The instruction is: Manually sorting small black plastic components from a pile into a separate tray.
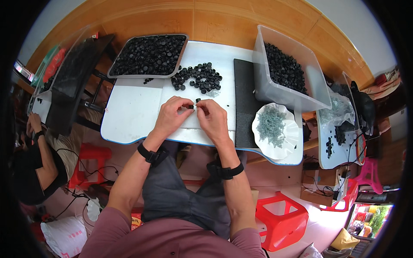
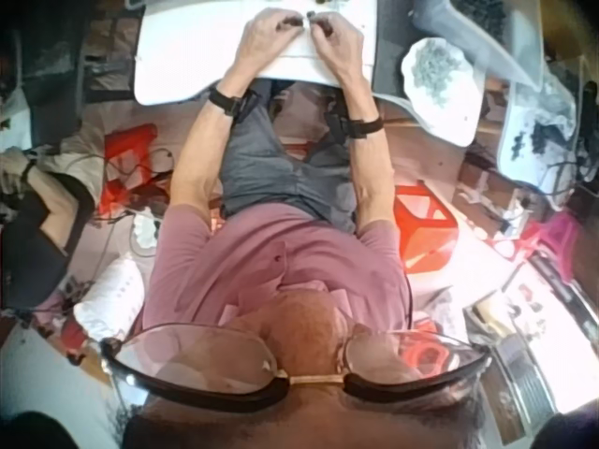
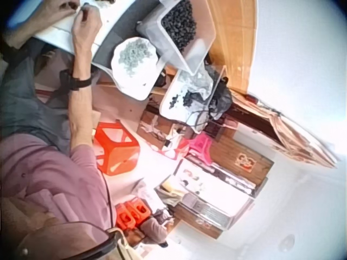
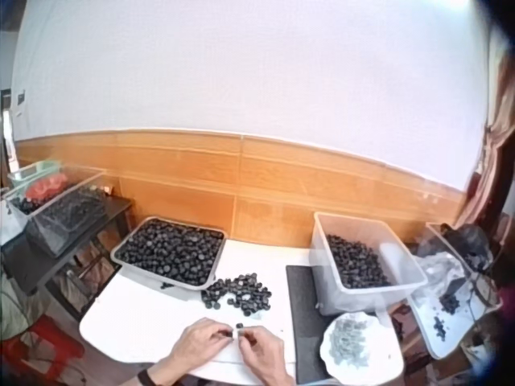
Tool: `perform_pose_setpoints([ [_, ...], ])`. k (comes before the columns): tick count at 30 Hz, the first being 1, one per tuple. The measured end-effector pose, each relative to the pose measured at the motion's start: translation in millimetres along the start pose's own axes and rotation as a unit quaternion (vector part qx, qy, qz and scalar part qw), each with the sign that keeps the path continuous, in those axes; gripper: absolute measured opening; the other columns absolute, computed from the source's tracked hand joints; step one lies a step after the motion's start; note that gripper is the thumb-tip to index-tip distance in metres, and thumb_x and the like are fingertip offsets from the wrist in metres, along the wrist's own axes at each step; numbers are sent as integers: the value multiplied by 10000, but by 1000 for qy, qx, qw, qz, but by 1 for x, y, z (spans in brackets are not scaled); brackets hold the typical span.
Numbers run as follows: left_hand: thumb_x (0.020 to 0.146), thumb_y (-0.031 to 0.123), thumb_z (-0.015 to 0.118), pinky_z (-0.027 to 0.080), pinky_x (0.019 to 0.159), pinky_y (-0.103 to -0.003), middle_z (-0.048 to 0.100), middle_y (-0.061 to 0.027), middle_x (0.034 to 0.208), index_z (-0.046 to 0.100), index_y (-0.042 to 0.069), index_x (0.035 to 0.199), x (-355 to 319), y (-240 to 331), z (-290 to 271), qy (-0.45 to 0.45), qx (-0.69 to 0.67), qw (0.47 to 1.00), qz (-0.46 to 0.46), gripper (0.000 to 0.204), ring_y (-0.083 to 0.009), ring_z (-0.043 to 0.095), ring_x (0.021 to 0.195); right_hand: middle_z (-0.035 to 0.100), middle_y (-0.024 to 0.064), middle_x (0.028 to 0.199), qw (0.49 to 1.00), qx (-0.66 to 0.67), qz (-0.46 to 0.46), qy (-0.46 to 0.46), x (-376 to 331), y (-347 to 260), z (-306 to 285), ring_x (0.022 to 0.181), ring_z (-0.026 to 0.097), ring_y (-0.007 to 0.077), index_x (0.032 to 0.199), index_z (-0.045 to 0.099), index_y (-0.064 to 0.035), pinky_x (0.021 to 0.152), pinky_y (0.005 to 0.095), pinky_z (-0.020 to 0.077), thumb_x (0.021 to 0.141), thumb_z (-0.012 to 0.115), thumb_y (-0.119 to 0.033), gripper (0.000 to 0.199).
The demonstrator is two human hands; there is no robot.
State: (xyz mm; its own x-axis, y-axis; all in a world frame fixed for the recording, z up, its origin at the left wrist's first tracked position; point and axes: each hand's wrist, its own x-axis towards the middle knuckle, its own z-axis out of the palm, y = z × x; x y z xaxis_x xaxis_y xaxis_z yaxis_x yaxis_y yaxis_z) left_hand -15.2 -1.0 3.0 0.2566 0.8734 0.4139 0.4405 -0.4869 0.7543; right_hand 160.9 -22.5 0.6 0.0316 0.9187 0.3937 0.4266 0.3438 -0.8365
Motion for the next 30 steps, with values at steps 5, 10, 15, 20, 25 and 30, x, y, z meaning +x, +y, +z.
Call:
perform_pose_setpoints([
  [5, 820, 18, 778, 568, 745, -351, 733, -97, 929, 742, 33, 1019, 0, -3, 0, 11, 8, 1000, 16, 202, -241, 691, 865, 734, 133, 896, 1000, 13, -11, -10, -1, 2, 1, 770, 730, 212, 996, 712, 10, 672, 318, 562, 889, 688, -5, 111],
  [10, 810, 0, 781, 563, 736, -330, 729, -87, 915, 750, 37, 1013, 0, -4, 1, 16, 1, 1000, 21, 208, -224, 687, 841, 725, 147, 890, 1000, 0, -19, -19, 1, 2, -1, 768, 731, 236, 994, 709, 11, 674, 328, 559, 877, 682, -8, 122],
  [15, 815, 1, 781, 561, 741, -328, 729, -84, 919, 753, 36, 1012, -1, -5, 2, 12, -4, 1000, 14, 202, -223, 682, 846, 733, 148, 883, 999, 4, -4, -34, 1, 3, -1, 777, 736, 240, 988, 718, 11, 685, 329, 562, 870, 677, -16, 127],
  [20, 828, 9, 767, 562, 741, -348, 729, -90, 929, 749, 29, 1021, -1, -3, 0, 6, 0, 1000, 19, 195, -242, 678, 855, 742, 148, 888, 999, 25, 2, -37, 0, 4, 0, 786, 740, 237, 983, 729, 10, 699, 324, 568, 872, 680, -26, 127],
  [25, 836, 14, 754, 563, 738, -366, 727, -96, 931, 743, 22, 1021, -1, -2, 0, 5, -6, 1000, 15, 186, -258, 674, 876, 746, 149, 890, 999, 26, 6, -44, -1, 5, -1, 790, 742, 236, 987, 733, 11, 706, 320, 570, 875, 684, -32, 130],
  [30, 836, 8, 748, 555, 752, -375, 724, -96, 927, 749, 21, 998, -1, -2, -2, -6, 1, 1000, 21, 163, -267, 668, 886, 761, 140, 883, 996, 42, 53, -56, 2, 0, -2, 787, 743, 201, 1002, 732, 23, 720, 311, 572, 898, 698, -46, 129],
])
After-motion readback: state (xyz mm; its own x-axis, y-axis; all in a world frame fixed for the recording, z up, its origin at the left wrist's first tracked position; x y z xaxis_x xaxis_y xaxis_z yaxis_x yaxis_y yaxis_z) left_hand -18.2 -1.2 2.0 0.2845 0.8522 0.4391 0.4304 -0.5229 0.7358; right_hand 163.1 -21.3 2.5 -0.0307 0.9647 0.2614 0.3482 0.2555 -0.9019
